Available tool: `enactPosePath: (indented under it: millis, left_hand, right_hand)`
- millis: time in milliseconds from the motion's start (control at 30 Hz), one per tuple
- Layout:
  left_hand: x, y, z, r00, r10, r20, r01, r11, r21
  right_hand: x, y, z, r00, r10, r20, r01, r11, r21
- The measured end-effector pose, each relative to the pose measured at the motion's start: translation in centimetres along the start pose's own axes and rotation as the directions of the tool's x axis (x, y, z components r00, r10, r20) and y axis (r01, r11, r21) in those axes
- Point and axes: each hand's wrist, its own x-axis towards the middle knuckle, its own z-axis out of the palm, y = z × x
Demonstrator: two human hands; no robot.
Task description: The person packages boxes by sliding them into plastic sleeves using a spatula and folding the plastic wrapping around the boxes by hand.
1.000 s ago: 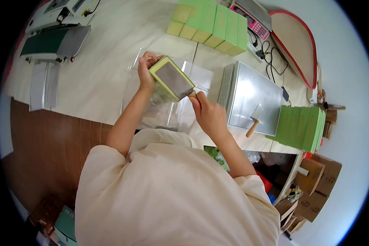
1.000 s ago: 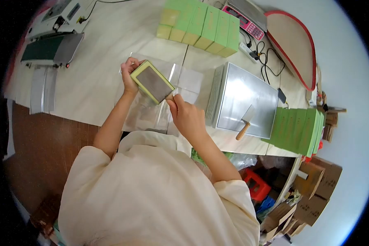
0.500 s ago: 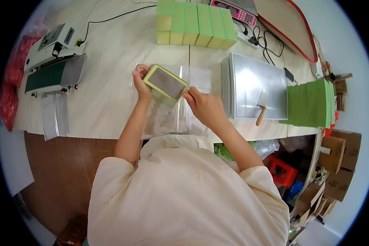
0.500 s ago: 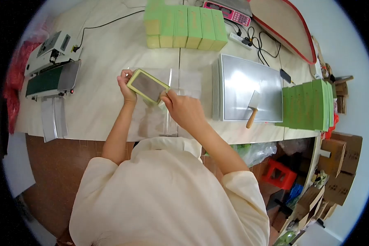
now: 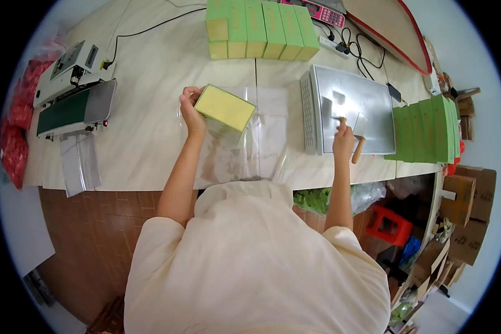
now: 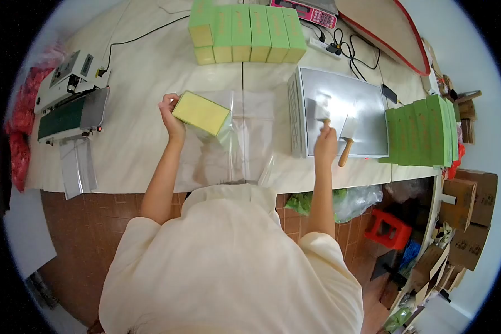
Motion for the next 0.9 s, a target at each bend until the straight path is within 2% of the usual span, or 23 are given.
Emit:
enactPosePath:
  millis: [67, 167, 233, 300, 333, 400, 467, 533, 567, 633, 700, 733, 767, 800, 833, 900]
  left_hand:
    - [0.4, 0.0, 0.0, 1.0, -0.007, -0.007, 0.007, 1.0, 0.02]
    - [0.8, 0.0, 0.6, 1.0, -0.008, 0.011, 0.007, 0.998, 0.066]
    - [1.0, 0.0, 0.9, 0.998, -0.055, -0.005, 0.056, 0.995, 0.081]
    - [1.5, -0.5, 1.0, 0.999, -0.051, 0.007, 0.05, 0.995, 0.091]
    - [1.8, -0.5, 1.1, 0.999, -0.045, 0.013, 0.044, 0.994, 0.102]
    - [2.1, -0.4, 1.5, 1.0, -0.023, 0.019, 0.02, 0.988, 0.154]
    - [2.4, 0.1, 2.2, 0.999, 0.0, 0.033, -0.007, 0.98, 0.2]
    - [2.6, 0.6, 2.9, 0.998, 0.032, 0.055, -0.049, 0.933, 0.356]
    - [2.8, 0.6, 3.0, 0.997, 0.047, 0.056, -0.064, 0.936, 0.347]
    - [3.2, -0.3, 2.7, 0.996, -0.004, 0.084, -0.025, 0.94, 0.341]
    - [3.7, -1.2, 2.3, 0.994, 0.003, 0.108, -0.033, 0.961, 0.275]
    - [3.7, -1.3, 2.3, 0.988, -0.053, 0.145, 0.016, 0.97, 0.242]
    - [3.7, -1.4, 2.2, 0.977, -0.11, 0.185, 0.069, 0.975, 0.213]
    - [3.7, -2.1, 2.0, 0.981, -0.089, 0.172, 0.051, 0.976, 0.213]
    - [3.7, -2.7, 1.8, 0.984, -0.054, 0.17, 0.008, 0.965, 0.262]
    - [3.4, -3.2, 0.8, 0.987, -0.013, 0.157, -0.037, 0.95, 0.31]
  right_hand:
    - [0.0, 2.5, -0.6, 0.991, 0.068, -0.119, -0.086, 0.984, -0.156]
    - [0.0, 4.6, -1.0, 0.987, 0.12, -0.111, -0.141, 0.969, -0.203]
    - [-0.7, 3.4, -1.1, 0.977, 0.18, -0.113, -0.199, 0.96, -0.196]
    - [-1.4, 2.5, -0.6, 0.955, -0.08, -0.287, -0.043, 0.916, -0.398]
    - [-1.6, 1.4, -0.4, 0.954, -0.08, -0.288, -0.043, 0.917, -0.396]
    - [-1.9, -0.8, 0.5, 0.887, -0.366, -0.281, 0.141, 0.795, -0.59]
    - [-2.6, -2.4, 2.6, 0.895, -0.437, -0.089, 0.405, 0.879, -0.25]
    - [-4.3, -3.1, 7.2, 0.754, -0.655, 0.039, 0.656, 0.752, -0.064]
    - [-6.0, -4.1, 9.3, 0.797, -0.572, 0.194, 0.597, 0.795, -0.105]
    - [-7.7, -5.8, 12.9, 0.694, -0.658, 0.292, 0.648, 0.748, 0.144]
    - [-8.0, -5.2, 17.6, 0.659, -0.587, 0.47, 0.52, 0.807, 0.279]
    - [-7.8, -5.8, 18.2, 0.642, -0.611, 0.463, 0.541, 0.789, 0.291]
    - [-7.6, -6.4, 18.8, 0.663, -0.532, 0.526, 0.366, 0.844, 0.393]
    - [-7.4, -7.0, 19.3, 0.66, -0.452, 0.6, 0.169, 0.867, 0.469]
    - [-7.3, -7.9, 18.9, 0.647, -0.471, 0.6, 0.181, 0.859, 0.479]
    - [-6.6, -9.6, 16.8, 0.634, -0.313, 0.707, -0.21, 0.81, 0.547]
